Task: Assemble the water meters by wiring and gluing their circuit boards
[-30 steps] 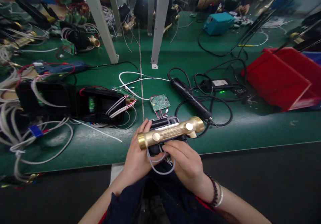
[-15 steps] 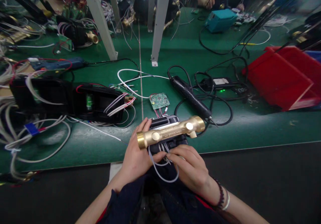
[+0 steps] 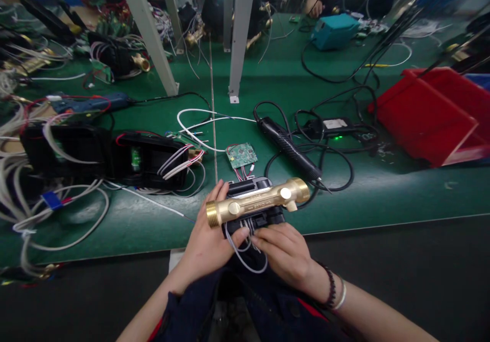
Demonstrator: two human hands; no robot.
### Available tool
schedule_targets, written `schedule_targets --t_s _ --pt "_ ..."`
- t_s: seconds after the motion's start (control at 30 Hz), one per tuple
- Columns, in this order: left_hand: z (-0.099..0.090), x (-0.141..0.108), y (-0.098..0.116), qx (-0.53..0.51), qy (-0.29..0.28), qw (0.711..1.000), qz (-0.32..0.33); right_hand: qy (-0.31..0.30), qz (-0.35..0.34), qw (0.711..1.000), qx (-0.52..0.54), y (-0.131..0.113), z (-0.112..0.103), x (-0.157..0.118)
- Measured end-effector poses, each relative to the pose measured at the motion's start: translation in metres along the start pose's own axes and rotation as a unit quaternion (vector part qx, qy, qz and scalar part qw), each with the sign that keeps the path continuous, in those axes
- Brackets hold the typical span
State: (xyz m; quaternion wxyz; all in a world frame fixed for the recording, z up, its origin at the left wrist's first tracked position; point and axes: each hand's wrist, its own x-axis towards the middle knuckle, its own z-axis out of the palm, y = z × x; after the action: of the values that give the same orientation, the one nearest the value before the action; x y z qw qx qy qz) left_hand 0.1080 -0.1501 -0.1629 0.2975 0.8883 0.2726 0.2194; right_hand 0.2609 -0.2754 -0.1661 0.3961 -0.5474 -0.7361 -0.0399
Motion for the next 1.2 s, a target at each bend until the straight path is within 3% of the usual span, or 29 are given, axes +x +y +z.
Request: schedule_targets --t_s 0.1,0.2,0.3,0.37,0.5,0.6,0.67,0.77,0.97,1.2 --pt "0.003 0.001 0.002 0.011 0.019 1.000 -0.016 -0.037 0.001 0.999 -0.006 -0.002 -0.010 0.006" --pt "0.007 0.002 0.003 0.009 0.031 0.999 -0.022 -0.108 0.004 0.992 0.058 0.000 -0.040 0.031" --pt "0.010 0.003 0.003 0.009 0.038 0.999 -0.024 -0.095 0.039 0.990 0.096 0.020 -0.070 0.071" --pt "0.010 0.002 0.002 0.007 0.040 0.999 -0.032 -0.102 0.096 0.986 0.092 0.045 -0.077 0.101" --pt "0.010 0.002 0.002 0.003 0.045 0.999 -0.028 -0.191 0.150 0.968 0.065 0.099 -0.050 0.148" --pt "0.008 0.001 0.001 0.007 0.041 0.999 -0.016 -0.329 0.083 0.940 0.012 0.120 -0.017 0.161" --pt "0.006 0.000 0.001 0.006 0.039 0.999 -0.017 -0.382 0.038 0.923 -0.012 0.124 -0.002 0.162" --pt "0.004 0.000 -0.001 -0.010 0.042 0.999 -0.023 -0.372 0.000 0.926 -0.062 0.121 0.004 0.159" --pt "0.003 0.006 -0.004 -0.031 0.015 0.999 -0.022 -0.279 -0.075 0.946 -0.149 0.103 -0.004 0.156" --pt "0.005 0.009 0.000 -0.012 0.014 1.000 0.005 -0.312 0.005 0.937 -0.157 0.111 0.002 0.156"
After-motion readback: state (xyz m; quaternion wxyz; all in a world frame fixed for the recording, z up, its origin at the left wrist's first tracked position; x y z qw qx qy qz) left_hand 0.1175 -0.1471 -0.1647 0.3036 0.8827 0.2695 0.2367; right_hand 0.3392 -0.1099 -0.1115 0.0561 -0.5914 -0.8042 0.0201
